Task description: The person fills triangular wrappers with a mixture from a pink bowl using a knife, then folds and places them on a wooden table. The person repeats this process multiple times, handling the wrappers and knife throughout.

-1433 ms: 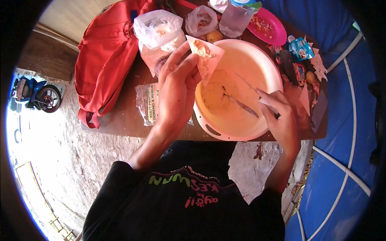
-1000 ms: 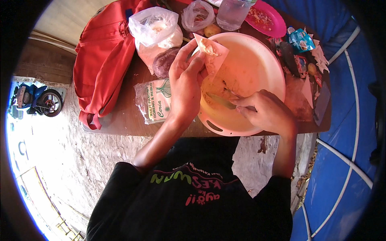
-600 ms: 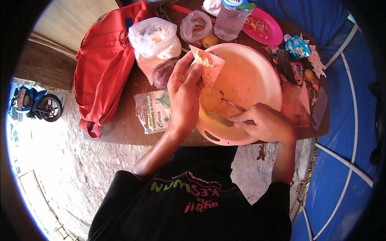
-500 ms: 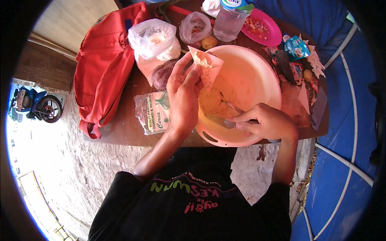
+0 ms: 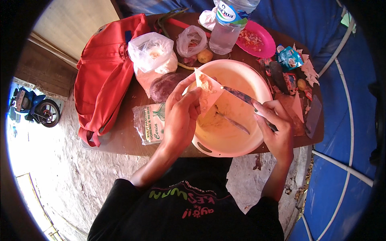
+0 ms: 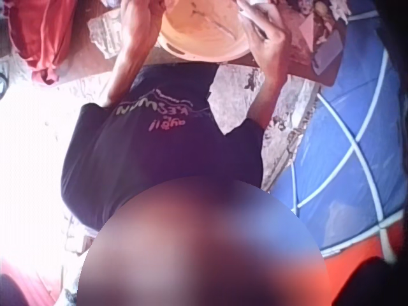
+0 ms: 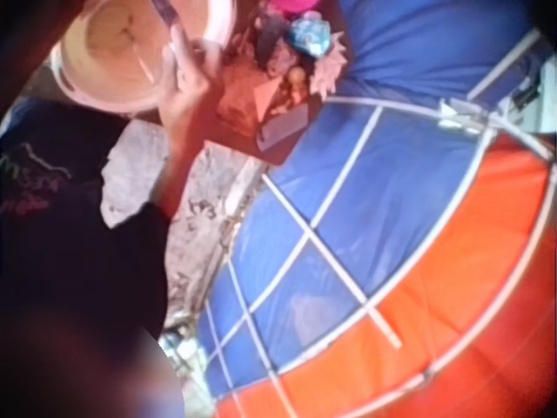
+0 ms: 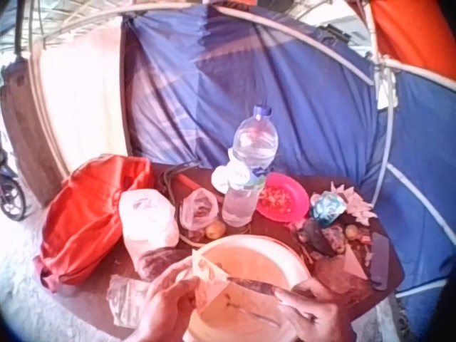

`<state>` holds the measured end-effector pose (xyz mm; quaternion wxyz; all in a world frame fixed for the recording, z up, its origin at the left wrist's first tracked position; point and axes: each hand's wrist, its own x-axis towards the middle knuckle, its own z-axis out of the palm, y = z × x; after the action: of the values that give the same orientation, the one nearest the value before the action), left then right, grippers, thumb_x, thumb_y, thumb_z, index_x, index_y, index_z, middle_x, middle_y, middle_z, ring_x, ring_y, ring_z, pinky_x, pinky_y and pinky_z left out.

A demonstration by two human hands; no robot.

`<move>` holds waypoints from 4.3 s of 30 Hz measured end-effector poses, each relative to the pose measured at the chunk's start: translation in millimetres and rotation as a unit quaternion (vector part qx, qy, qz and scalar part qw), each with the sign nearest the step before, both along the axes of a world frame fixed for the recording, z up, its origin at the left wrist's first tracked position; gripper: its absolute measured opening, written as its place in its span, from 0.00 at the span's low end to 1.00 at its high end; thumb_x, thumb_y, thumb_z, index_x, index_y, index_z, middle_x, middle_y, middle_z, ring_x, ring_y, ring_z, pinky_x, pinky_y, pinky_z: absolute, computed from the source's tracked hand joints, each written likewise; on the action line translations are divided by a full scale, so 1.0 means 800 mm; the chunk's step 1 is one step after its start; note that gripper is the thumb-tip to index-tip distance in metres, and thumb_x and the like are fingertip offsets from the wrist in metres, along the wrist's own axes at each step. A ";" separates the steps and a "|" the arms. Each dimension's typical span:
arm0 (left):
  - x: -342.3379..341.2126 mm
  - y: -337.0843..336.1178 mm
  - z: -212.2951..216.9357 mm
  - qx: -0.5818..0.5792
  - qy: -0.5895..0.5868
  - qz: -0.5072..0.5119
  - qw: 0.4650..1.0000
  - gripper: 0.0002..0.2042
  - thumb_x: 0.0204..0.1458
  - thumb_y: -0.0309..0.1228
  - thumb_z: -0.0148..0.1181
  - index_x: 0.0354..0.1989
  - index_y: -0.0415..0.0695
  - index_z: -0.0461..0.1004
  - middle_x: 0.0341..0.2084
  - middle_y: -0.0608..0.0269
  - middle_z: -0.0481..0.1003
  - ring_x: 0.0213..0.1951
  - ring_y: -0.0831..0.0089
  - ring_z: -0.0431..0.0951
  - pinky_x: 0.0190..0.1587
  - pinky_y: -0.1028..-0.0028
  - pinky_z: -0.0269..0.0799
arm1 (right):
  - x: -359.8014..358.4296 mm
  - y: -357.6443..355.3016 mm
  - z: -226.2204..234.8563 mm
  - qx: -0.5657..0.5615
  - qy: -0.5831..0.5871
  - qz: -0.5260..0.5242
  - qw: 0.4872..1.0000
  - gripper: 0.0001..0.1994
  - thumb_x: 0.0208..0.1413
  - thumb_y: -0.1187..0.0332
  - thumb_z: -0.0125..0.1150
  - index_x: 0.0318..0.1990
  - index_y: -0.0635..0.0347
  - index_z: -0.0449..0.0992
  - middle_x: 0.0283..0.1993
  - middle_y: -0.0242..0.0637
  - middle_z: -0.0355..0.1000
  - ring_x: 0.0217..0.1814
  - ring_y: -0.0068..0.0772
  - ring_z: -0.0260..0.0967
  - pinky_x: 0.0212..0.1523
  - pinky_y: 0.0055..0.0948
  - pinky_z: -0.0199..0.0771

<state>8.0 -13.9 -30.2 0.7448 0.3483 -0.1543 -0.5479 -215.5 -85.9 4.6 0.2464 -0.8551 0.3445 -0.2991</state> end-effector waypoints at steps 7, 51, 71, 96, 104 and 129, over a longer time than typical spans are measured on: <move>0.002 0.005 0.007 -0.014 0.030 -0.069 0.997 0.20 0.62 0.23 0.45 0.63 0.31 0.61 0.54 0.46 0.74 0.54 0.65 0.77 0.60 0.68 0.71 | 0.006 0.002 -0.006 -0.062 0.026 -0.023 0.997 0.22 0.50 0.81 0.64 0.53 0.50 0.81 0.36 0.38 0.70 0.35 0.35 0.74 0.35 0.33 0.73; -0.025 -0.024 0.000 0.041 0.045 -0.172 0.983 0.24 0.61 0.20 0.46 0.67 0.33 0.58 0.58 0.50 0.71 0.56 0.68 0.76 0.58 0.72 0.74 | 0.011 0.007 -0.028 -0.216 -0.112 -0.016 0.970 0.17 0.40 0.78 0.75 0.42 0.56 0.84 0.34 0.33 0.71 0.33 0.30 0.73 0.33 0.29 0.74; -0.024 -0.015 -0.002 0.037 -0.070 -0.141 0.987 0.15 0.66 0.29 0.48 0.58 0.37 0.69 0.51 0.53 0.77 0.51 0.68 0.80 0.54 0.70 0.76 | 0.037 0.012 -0.028 -0.095 -0.179 0.007 0.979 0.07 0.47 0.78 0.70 0.34 0.62 0.79 0.39 0.37 0.69 0.40 0.33 0.73 0.40 0.30 0.74; -0.018 0.004 0.016 0.013 -0.274 -0.168 0.947 0.13 0.62 0.26 0.56 0.51 0.30 0.75 0.41 0.54 0.81 0.45 0.71 0.81 0.51 0.71 0.77 | 0.039 0.019 -0.023 0.081 -0.203 -0.046 0.975 0.05 0.46 0.78 0.68 0.32 0.62 0.78 0.38 0.32 0.70 0.35 0.21 0.67 0.33 0.21 0.66; -0.024 0.002 0.015 0.006 -0.261 -0.161 0.952 0.14 0.59 0.28 0.63 0.49 0.31 0.76 0.40 0.58 0.82 0.43 0.79 0.79 0.47 0.79 0.75 | 0.042 0.019 -0.023 0.066 -0.190 -0.035 0.979 0.07 0.46 0.77 0.70 0.33 0.62 0.78 0.38 0.32 0.71 0.37 0.22 0.69 0.33 0.22 0.67; -0.008 0.004 0.002 -0.177 -0.247 -0.176 0.936 0.10 0.50 0.16 0.66 0.42 0.35 0.80 0.39 0.56 0.78 0.45 0.70 0.78 0.48 0.71 0.77 | 0.043 0.035 -0.040 0.062 -0.330 0.036 0.941 0.13 0.40 0.79 0.77 0.35 0.66 0.80 0.34 0.40 0.78 0.37 0.31 0.78 0.40 0.28 0.77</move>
<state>1.2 -10.9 -28.6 0.6245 0.3025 -0.4867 -0.5307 -181.0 -58.1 -27.7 0.4093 -0.7033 0.2302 -0.5338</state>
